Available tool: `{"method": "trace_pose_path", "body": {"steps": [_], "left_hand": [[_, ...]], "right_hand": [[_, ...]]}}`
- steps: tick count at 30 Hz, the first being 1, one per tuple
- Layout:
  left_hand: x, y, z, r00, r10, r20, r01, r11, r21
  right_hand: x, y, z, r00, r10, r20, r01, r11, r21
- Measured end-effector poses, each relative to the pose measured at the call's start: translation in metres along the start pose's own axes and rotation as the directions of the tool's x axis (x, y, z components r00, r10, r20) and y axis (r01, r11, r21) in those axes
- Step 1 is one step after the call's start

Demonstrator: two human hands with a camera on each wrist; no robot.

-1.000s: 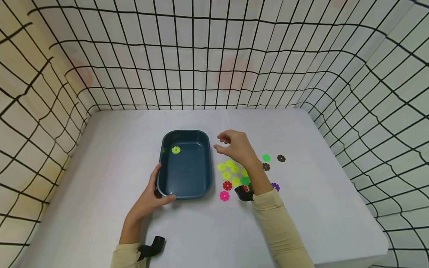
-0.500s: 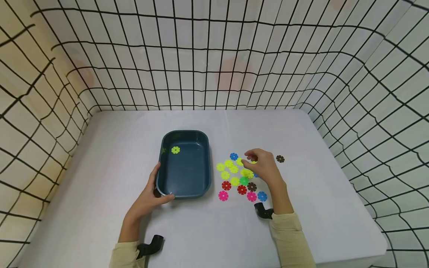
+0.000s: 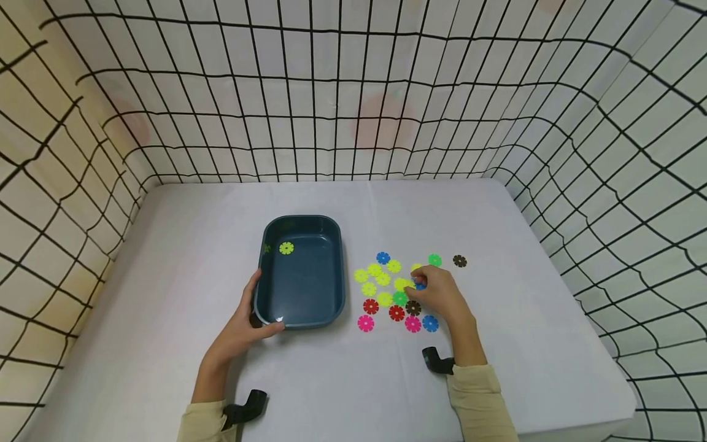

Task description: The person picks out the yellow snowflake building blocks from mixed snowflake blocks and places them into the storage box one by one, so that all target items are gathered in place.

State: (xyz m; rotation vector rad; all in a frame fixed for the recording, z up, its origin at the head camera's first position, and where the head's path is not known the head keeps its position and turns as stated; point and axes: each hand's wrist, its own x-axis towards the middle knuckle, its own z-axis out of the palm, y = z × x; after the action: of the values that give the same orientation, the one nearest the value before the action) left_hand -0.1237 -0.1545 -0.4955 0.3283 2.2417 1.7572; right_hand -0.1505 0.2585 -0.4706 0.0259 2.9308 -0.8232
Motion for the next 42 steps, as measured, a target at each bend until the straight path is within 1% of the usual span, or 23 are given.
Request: {"method": "trace_pose_path", "body": {"steps": [2,4,10,15,19,23,25,32,36,39,42], "left_hand": [[-0.001,0.000,0.000,1.000,0.001,-0.001,-0.001,1.000,0.004],[-0.001,-0.001,0.000,1.000,-0.004,-0.001,0.004,1.000,0.001],[-0.001,0.000,0.000,1.000,-0.018,-0.003,0.018,1.000,-0.005],[-0.001,0.000,0.000,1.000,-0.017,-0.004,0.017,1.000,0.004],[0.000,0.000,-0.001,1.000,-0.019,-0.004,0.019,1.000,0.018],[0.000,0.001,-0.001,1.000,-0.018,0.000,0.018,1.000,0.017],[0.000,0.000,-0.001,1.000,-0.018,0.001,0.018,1.000,0.017],[0.001,-0.001,-0.002,1.000,-0.021,-0.002,0.021,1.000,0.013],[0.002,-0.002,-0.001,1.000,-0.012,-0.003,0.012,1.000,0.002],[0.002,-0.002,-0.001,1.000,-0.008,-0.003,0.008,1.000,-0.006],[0.002,-0.002,0.000,1.000,-0.008,-0.002,0.008,1.000,-0.016]], "right_hand": [[-0.001,0.001,0.002,1.000,0.017,0.021,-0.017,1.000,-0.006],[-0.001,0.003,0.004,0.999,0.015,0.031,-0.014,1.000,-0.011],[-0.002,0.006,0.009,1.000,-0.004,0.000,0.004,1.000,-0.026],[-0.001,0.008,0.011,1.000,-0.017,-0.017,0.016,0.999,-0.045],[-0.001,0.010,0.012,0.996,-0.071,-0.054,0.066,0.994,-0.086],[0.000,0.011,0.014,0.985,-0.138,-0.102,0.123,0.983,-0.135],[0.000,0.011,0.015,0.982,-0.148,-0.115,0.130,0.981,-0.145],[-0.002,0.009,0.015,0.985,-0.104,-0.138,0.089,0.990,-0.113],[-0.003,0.009,0.015,0.985,-0.096,-0.146,0.082,0.992,-0.099],[-0.004,0.009,0.015,0.982,-0.111,-0.153,0.099,0.992,-0.082],[-0.006,0.008,0.014,0.973,-0.162,-0.164,0.155,0.986,-0.055]]}}
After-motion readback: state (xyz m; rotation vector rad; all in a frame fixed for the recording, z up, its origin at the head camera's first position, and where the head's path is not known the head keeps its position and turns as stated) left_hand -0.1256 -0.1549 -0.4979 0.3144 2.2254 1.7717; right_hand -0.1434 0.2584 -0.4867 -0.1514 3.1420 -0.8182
